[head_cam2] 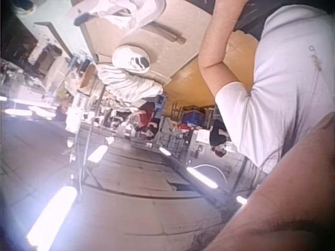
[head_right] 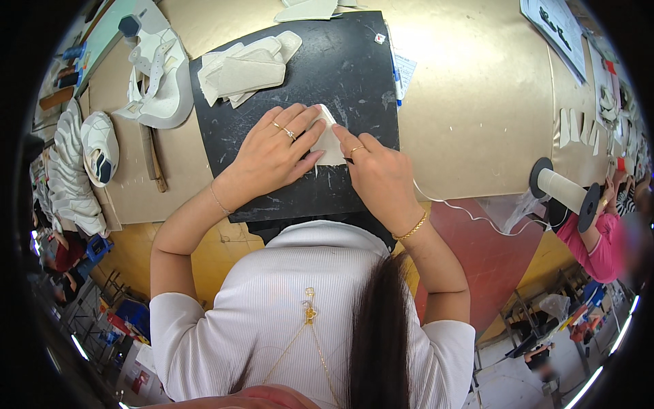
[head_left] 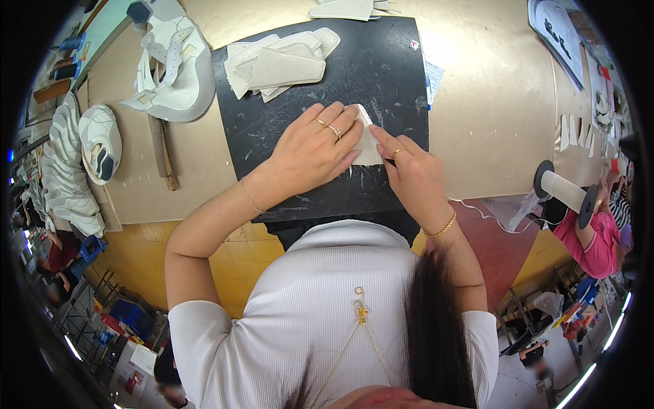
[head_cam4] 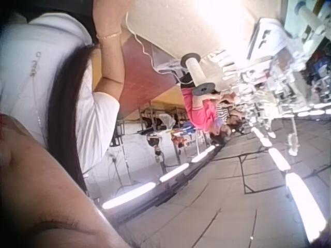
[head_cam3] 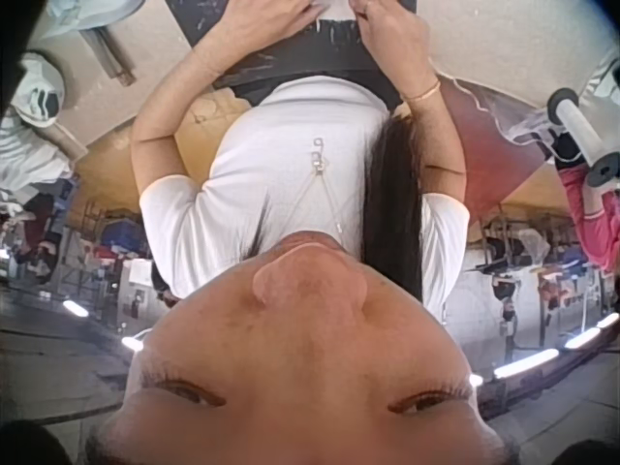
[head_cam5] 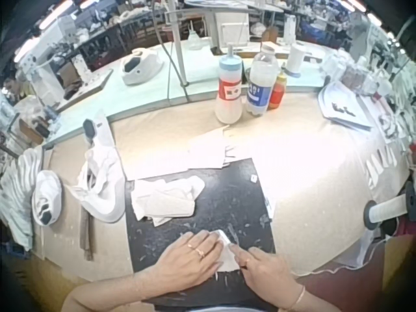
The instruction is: The person uses a utility knife to trim the edges of small white material pieces on a black cutting mat. They repeatedly pick up pieces, cut along the edges, and place them aside. The person also handles a spool of white thread, pulling and cutting lengths of it.
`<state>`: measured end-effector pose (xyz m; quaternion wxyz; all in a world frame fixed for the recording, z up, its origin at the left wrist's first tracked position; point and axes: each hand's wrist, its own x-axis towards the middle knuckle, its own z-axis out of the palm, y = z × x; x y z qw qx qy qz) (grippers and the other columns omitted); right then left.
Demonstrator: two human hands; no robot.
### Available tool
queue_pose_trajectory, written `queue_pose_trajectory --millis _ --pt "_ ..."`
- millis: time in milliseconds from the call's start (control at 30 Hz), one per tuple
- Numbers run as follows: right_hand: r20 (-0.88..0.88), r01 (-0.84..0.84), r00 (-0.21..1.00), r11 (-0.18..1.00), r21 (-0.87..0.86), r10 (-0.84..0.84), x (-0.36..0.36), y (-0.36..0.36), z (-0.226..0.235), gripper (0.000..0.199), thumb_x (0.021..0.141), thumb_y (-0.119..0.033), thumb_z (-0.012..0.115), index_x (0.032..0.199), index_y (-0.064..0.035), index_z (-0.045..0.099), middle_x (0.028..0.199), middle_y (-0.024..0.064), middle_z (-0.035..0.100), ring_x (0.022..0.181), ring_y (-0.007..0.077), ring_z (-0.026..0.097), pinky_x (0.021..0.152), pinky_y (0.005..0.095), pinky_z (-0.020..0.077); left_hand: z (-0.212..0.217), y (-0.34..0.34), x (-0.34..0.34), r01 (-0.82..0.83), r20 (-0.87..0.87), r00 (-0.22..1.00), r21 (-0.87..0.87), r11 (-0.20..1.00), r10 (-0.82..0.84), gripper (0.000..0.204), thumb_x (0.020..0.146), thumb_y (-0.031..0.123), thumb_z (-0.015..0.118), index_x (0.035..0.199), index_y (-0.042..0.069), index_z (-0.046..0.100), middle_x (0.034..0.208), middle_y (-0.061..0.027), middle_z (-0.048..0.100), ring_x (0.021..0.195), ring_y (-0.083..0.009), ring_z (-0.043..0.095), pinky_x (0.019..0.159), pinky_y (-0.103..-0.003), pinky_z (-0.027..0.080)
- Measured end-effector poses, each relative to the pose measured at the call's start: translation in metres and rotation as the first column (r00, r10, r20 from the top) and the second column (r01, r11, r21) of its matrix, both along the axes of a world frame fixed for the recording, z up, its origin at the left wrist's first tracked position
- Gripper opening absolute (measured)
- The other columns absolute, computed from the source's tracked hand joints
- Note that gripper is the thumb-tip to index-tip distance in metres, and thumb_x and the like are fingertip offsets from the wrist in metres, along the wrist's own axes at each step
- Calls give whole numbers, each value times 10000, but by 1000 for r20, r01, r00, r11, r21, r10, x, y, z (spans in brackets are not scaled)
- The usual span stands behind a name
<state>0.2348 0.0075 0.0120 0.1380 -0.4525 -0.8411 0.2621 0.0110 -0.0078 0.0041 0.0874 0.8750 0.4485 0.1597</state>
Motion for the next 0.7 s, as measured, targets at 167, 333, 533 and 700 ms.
queue_pose_trajectory --millis 167,333,533,700 --pt "41 -6 999 1000 5 6 -1 -1 1 455 892 -56 719 1335 -153 676 796 54 605 625 231 623 565 353 509 -1 1 1 -4 4 1000 -8 1000 4 509 870 279 736 1280 2 617 1273 -123 597 1170 -275 559 992 -389 447" --pt "90 -14 996 1000 10 14 -1 -2 2 473 885 -56 720 1345 -155 669 805 52 604 635 240 631 567 360 512 -4 7 -7 -50 30 998 13 999 50 534 862 304 741 1297 18 624 1256 -107 593 1157 -270 553 962 -397 447" --pt "126 -17 992 1000 1 17 -3 -3 4 486 878 -44 719 1347 -161 668 813 51 607 649 239 641 577 359 520 -4 1 -16 -152 122 980 -37 988 156 563 831 236 778 1332 38 614 1315 -113 592 1185 -310 581 986 -438 447" --pt "22 12 1000 1000 -25 -12 -1 1 2 457 889 -30 718 1327 -154 685 792 63 613 643 230 629 587 355 511 -11 -1 -8 60 87 994 -26 998 -58 503 897 233 711 1350 44 600 1330 -99 625 1302 -260 552 1075 -448 427"
